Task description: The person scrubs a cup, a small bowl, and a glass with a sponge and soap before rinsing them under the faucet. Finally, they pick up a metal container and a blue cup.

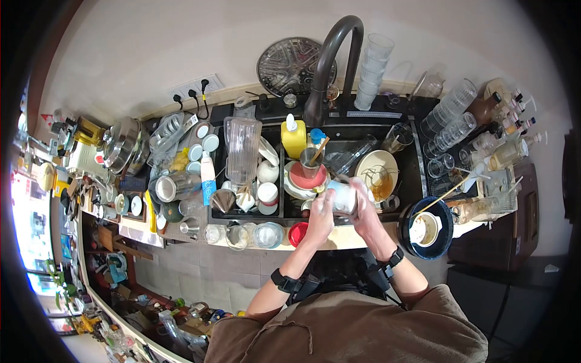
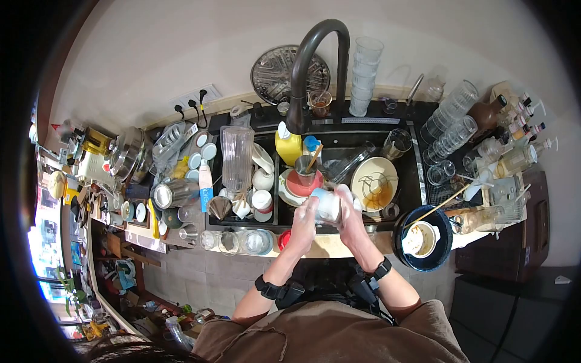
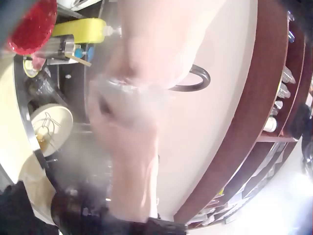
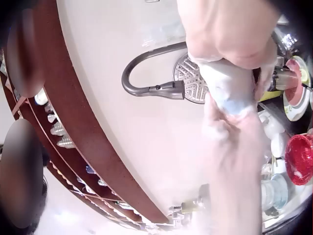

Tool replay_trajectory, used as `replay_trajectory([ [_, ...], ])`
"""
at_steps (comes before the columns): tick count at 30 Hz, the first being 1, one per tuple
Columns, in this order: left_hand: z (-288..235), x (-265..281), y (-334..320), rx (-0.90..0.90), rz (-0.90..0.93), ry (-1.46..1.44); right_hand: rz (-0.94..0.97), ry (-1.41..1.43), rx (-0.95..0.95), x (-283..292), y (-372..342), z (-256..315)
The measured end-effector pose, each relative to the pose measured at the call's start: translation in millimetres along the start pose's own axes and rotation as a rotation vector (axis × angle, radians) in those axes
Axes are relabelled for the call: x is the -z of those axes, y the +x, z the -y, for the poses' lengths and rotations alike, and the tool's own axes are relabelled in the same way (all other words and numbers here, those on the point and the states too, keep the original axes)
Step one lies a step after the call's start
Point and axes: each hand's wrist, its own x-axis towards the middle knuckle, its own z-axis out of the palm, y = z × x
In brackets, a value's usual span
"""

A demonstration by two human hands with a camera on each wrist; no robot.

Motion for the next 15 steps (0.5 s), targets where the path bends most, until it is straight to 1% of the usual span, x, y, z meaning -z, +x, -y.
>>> replay_trajectory([
  [3,1.2,-8.1,1.5,0.165,-0.074,-0.388,-0.156,-0.403,0.549,2.5,10.0,-13.8],
  [4,-0.1,-10.2,0.8,0.220,-0.100,-0.513,-0.217,-0.595,0.709,-4.4,0.3,-12.3],
  [7,-6.9,-16.1,-6.3,0.387,-0.152,-0.873,-0.358,-0.778,1.024,-2.5,11.5,-23.6],
  [8,4.6,-10.3,-4.3,0.393,-0.128,-0.959,-0.316,-0.772,0.891,-0.9,10.7,-21.0],
  [9,25.0,0.3,-0.3,0.401,-0.103,-1.045,-0.274,-0.787,0.989,-0.7,12.1,-21.1],
  [10,26.6,3.3,0.9,0.409,-0.078,-1.131,-0.230,-0.803,1.085,0.5,13.5,-22.0],
  [11,29.0,3.6,1.5,0.425,-0.125,-1.034,-0.180,-0.817,1.182,0.7,15.4,-21.6],
  [12,13.8,-1.5,0.1,0.437,-0.175,-0.936,-0.114,-0.832,1.302,-1.3,13.8,-16.5],
  [13,-0.5,-5.1,-2.7,0.449,-0.228,-0.837,-0.036,-0.997,1.483,1.8,14.0,-15.2],
  [15,-22.7,-14.2,-6.6,0.444,-0.264,-0.878,0.140,-1.323,1.839,10.8,13.1,-8.3],
])
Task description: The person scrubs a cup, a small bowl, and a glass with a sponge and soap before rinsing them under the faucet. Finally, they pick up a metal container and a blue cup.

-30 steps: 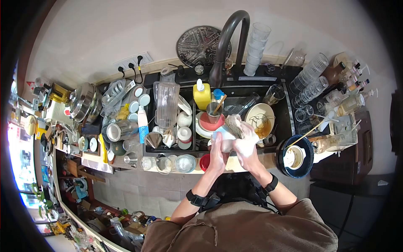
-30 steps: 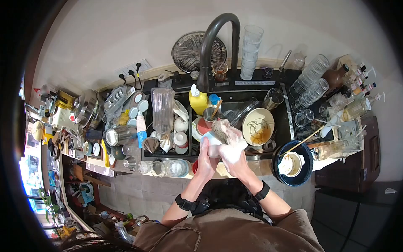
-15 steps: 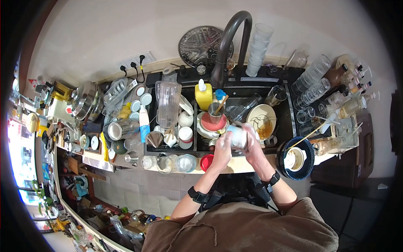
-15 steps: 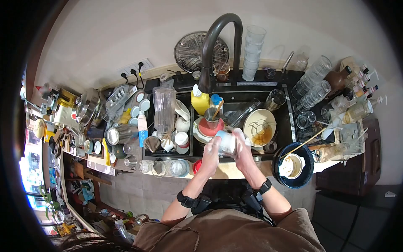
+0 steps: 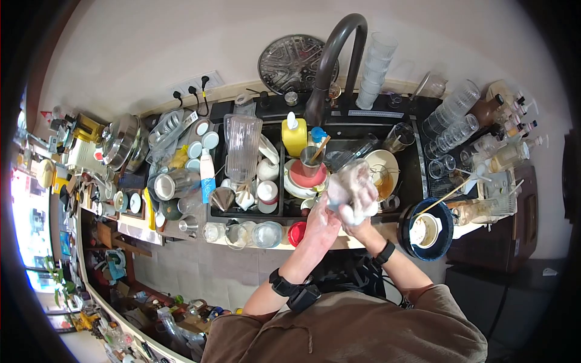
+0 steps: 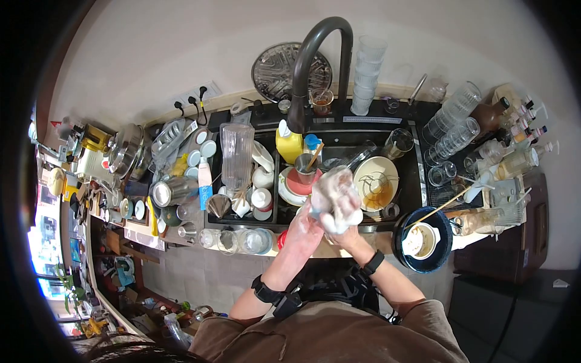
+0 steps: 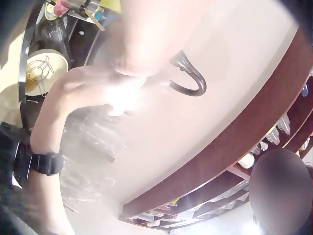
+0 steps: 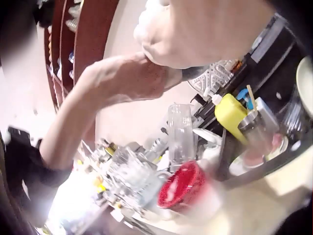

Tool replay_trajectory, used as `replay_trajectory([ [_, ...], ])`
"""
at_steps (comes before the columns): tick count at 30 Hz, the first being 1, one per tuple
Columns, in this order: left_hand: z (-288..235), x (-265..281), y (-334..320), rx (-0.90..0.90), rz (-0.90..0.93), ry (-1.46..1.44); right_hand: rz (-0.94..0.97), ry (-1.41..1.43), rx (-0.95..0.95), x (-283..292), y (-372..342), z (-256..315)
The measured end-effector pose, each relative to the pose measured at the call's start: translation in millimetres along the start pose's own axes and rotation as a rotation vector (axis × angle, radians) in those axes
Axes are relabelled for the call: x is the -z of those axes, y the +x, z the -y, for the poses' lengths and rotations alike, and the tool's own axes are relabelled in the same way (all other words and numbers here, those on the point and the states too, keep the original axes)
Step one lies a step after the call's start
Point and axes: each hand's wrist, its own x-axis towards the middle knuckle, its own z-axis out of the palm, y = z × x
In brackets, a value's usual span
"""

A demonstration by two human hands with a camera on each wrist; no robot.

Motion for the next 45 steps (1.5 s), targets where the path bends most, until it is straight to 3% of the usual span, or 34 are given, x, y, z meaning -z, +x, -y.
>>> replay_trajectory([
  [2,0.9,3.3,0.8,-0.028,-0.001,0.008,0.268,0.101,-0.137,6.5,3.6,0.1],
  [4,1.0,10.2,8.1,-0.074,0.022,0.073,0.472,0.205,-0.100,9.9,15.1,0.0],
  [7,2.1,7.3,0.7,-0.187,-0.012,0.271,0.488,0.113,-0.118,-4.9,8.7,6.2],
  [11,-2.9,17.6,-1.0,-0.368,0.048,0.564,0.318,0.155,-0.234,-1.6,25.3,20.6],
  [15,-7.8,27.8,3.6,-0.555,0.064,1.085,0.225,0.250,-0.497,-4.9,42.4,23.2],
  [19,-4.4,28.1,-6.0,-0.573,0.141,1.030,0.224,0.353,-0.525,-13.0,40.6,8.2],
  [22,-2.8,31.1,-4.3,-0.688,0.225,1.096,0.336,0.422,-0.921,-24.7,14.5,1.1],
  [23,-5.3,31.7,-7.2,-0.691,0.219,1.211,0.182,0.849,-1.358,-34.8,2.0,1.6],
  [26,-22.2,31.9,-24.3,-0.683,0.170,1.525,0.041,1.235,-1.819,-28.6,17.5,13.4],
  [27,-25.8,30.9,-30.6,-0.672,0.133,1.605,0.034,1.290,-1.874,-35.7,5.8,9.5],
  [30,-30.7,22.9,-54.1,-0.716,0.094,1.784,0.308,0.946,-1.544,-35.7,12.4,-6.3],
  [32,-34.8,25.0,-64.1,-0.810,0.133,1.922,0.371,0.482,-1.110,-38.6,15.0,-28.5],
  [34,-38.5,32.1,-69.5,-0.905,0.217,2.003,0.336,0.216,-0.937,-37.0,34.5,-40.8],
  [35,-39.2,39.8,-69.2,-0.922,0.238,2.060,0.335,0.031,-0.644,-44.8,29.7,-58.8],
  [37,-38.4,51.1,-70.2,-0.953,0.277,2.166,0.334,0.077,-1.028,-46.4,65.1,-60.9],
  [42,-34.0,70.5,-76.9,-1.047,0.357,2.348,0.404,-0.133,-0.889,-71.6,95.4,-95.2],
  [43,-32.1,76.8,-74.8,-0.967,0.349,2.433,0.422,-0.177,-0.839,-77.6,100.4,-102.6],
  [45,-32.3,81.2,-75.7,-0.995,0.380,2.428,0.403,-0.239,-0.708,-96.4,101.3,-121.0],
])
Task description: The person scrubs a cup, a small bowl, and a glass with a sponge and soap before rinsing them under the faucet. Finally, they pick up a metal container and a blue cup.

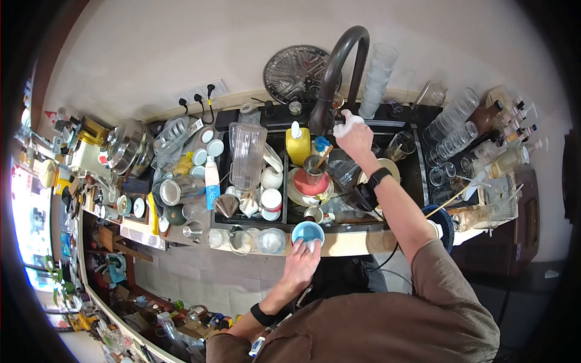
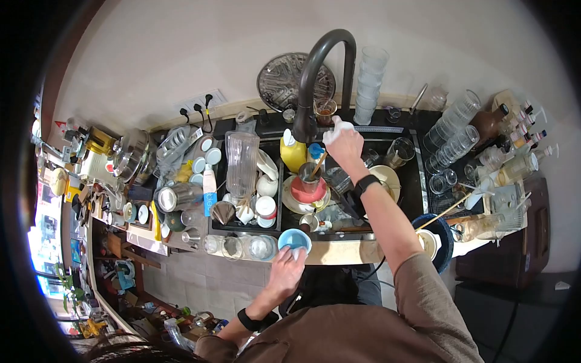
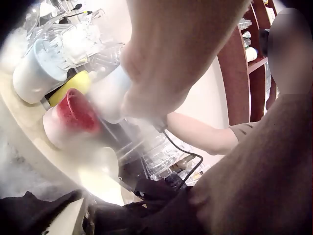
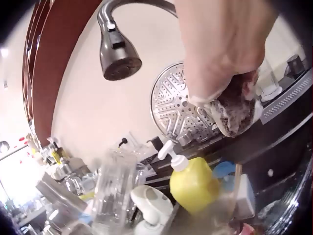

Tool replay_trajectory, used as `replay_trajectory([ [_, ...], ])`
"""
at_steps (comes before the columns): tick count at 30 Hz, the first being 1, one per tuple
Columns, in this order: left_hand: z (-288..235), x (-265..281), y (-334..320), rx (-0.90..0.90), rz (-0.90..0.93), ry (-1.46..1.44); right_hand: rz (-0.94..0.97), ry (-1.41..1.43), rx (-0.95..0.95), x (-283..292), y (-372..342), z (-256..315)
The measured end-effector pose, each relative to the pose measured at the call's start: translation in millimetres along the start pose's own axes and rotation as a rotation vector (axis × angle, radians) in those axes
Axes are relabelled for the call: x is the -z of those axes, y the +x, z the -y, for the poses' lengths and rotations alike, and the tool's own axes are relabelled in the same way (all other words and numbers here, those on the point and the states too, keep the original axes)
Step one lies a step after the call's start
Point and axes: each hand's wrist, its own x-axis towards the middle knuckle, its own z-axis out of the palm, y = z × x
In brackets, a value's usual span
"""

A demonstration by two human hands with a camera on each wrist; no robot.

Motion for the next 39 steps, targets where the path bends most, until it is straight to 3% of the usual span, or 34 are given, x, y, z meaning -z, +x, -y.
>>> replay_trajectory([
  [4,1.1,-7.4,-3.2,-0.002,-0.054,0.008,0.058,-0.149,0.205,-30.4,32.1,-19.4],
  [6,3.6,-8.0,-5.4,-0.036,-0.087,0.007,0.137,-0.261,0.181,-48.5,43.1,-30.3],
  [9,2.5,-11.2,-5.5,0.065,0.021,-0.046,0.243,-0.370,0.177,-66.5,57.1,-38.9],
  [11,2.3,-10.6,-5.4,0.072,-0.020,-0.073,0.286,-0.365,0.126,-67.3,62.3,-40.3],
  [13,2.1,-9.0,-4.4,0.053,-0.070,-0.077,0.209,-0.305,0.115,-65.5,65.2,-36.8],
  [31,4.9,-26.8,-16.0,0.095,0.108,0.004,0.207,-0.225,0.041,-61.3,66.2,-24.2],
  [34,5.2,-23.1,-19.3,0.003,0.025,0.075,0.201,-0.191,0.024,-50.9,64.5,-17.4],
  [39,5.8,-23.5,-18.3,0.014,0.001,0.058,0.184,-0.154,-0.047,-48.5,66.2,-18.5],
])
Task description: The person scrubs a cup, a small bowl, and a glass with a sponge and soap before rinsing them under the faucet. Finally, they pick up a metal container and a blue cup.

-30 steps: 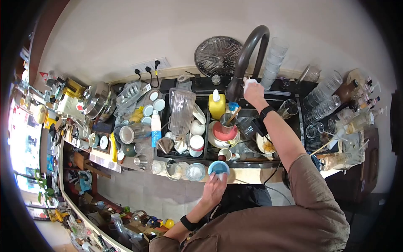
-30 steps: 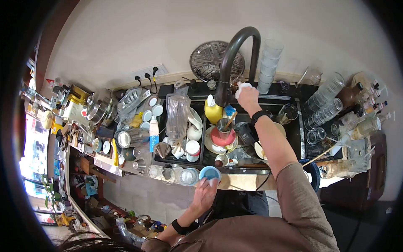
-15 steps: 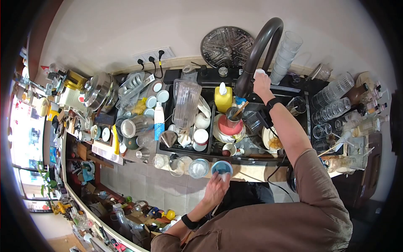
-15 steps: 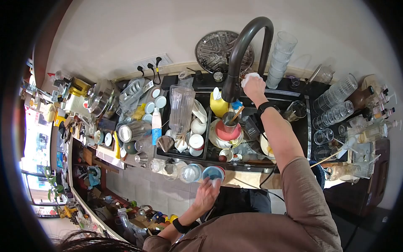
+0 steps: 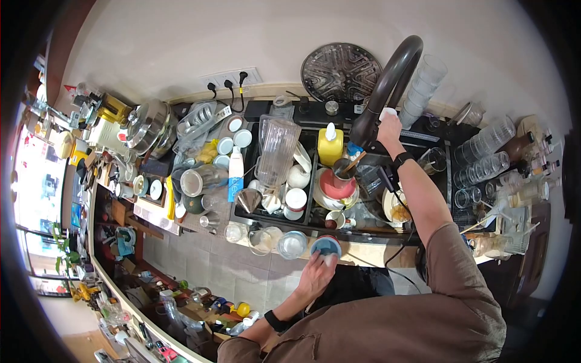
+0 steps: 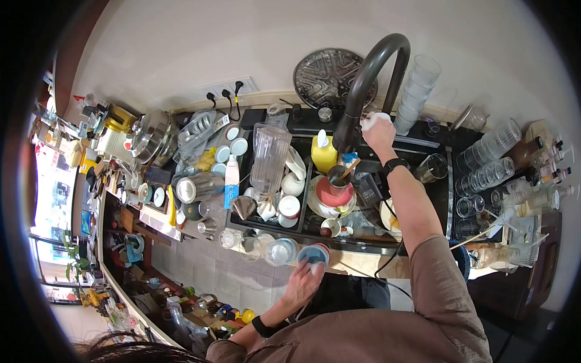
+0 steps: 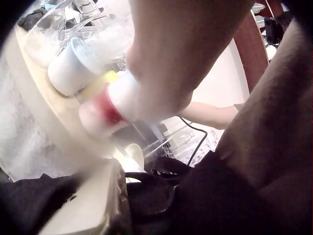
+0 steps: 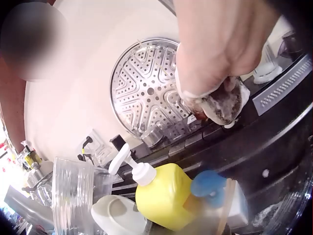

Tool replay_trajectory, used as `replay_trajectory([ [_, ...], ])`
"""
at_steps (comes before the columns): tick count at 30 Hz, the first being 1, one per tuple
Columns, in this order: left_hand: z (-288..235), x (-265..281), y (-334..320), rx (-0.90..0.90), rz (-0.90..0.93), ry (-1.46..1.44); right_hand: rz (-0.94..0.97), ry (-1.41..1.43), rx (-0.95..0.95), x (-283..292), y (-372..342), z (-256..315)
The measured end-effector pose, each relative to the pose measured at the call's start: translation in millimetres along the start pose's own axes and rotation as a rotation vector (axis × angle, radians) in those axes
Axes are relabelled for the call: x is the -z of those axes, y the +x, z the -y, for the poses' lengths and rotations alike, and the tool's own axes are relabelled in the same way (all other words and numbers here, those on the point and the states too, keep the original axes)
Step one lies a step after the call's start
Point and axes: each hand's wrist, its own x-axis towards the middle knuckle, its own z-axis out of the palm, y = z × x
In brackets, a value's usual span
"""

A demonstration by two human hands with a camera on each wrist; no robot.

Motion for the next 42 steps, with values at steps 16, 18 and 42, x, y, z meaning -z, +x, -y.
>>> replay_trajectory([
  [16,1.1,-5.2,9.6,0.053,-0.389,-0.140,-0.080,0.341,-0.034,27.9,-11.9,-0.2],
  [18,7.4,-10.2,8.9,0.028,-0.412,-0.166,-0.031,0.334,-0.067,36.8,-19.5,-0.9],
  [42,-36.5,71.2,104.8,0.326,-0.114,-0.476,0.363,0.489,0.016,114.9,-208.4,-26.8],
])
